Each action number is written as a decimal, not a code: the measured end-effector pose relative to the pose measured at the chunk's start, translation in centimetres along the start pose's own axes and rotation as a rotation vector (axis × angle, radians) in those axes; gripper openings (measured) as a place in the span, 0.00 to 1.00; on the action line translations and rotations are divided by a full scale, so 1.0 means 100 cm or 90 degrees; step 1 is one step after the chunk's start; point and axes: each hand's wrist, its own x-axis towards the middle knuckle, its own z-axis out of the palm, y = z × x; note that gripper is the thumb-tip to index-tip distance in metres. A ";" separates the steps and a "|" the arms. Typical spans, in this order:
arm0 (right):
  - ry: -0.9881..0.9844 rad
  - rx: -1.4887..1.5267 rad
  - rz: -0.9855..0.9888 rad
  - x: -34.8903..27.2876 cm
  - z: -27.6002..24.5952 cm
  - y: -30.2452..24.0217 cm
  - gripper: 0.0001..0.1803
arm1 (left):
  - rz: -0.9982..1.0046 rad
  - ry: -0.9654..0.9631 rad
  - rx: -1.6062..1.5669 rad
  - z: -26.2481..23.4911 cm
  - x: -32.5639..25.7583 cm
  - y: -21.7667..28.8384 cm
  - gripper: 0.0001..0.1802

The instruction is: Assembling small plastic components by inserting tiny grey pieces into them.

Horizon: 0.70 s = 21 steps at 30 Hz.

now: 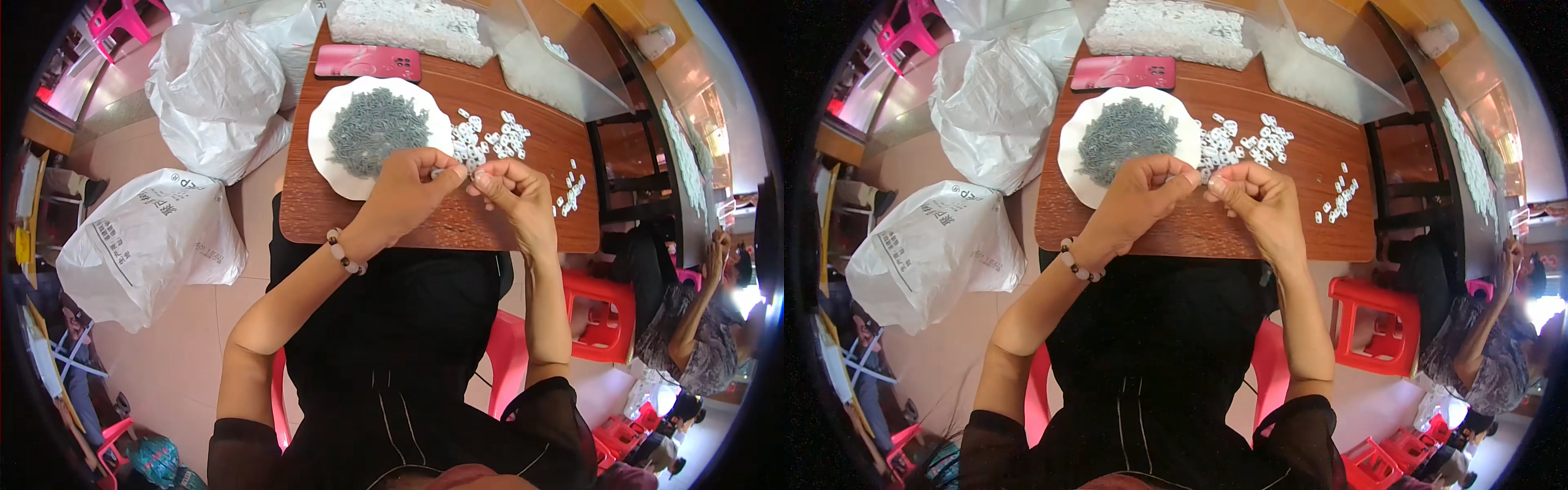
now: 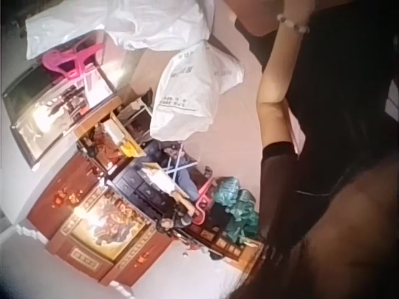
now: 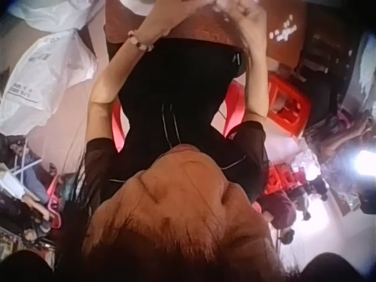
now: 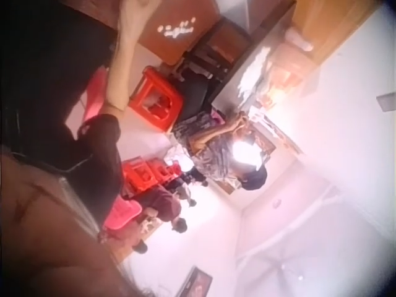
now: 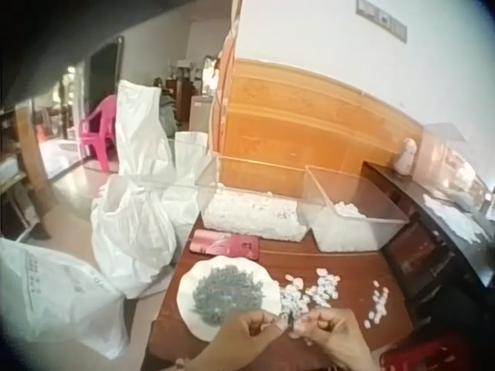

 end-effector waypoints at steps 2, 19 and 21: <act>0.024 0.067 0.005 -0.015 -0.008 0.008 0.11 | -0.084 -0.061 -0.058 0.010 -0.005 0.000 0.10; 0.079 0.055 0.036 -0.045 -0.011 0.012 0.09 | -0.027 -0.074 0.078 0.025 -0.014 -0.015 0.10; 0.102 0.033 0.027 -0.046 -0.008 0.008 0.08 | 0.022 -0.050 0.076 0.025 -0.012 -0.019 0.11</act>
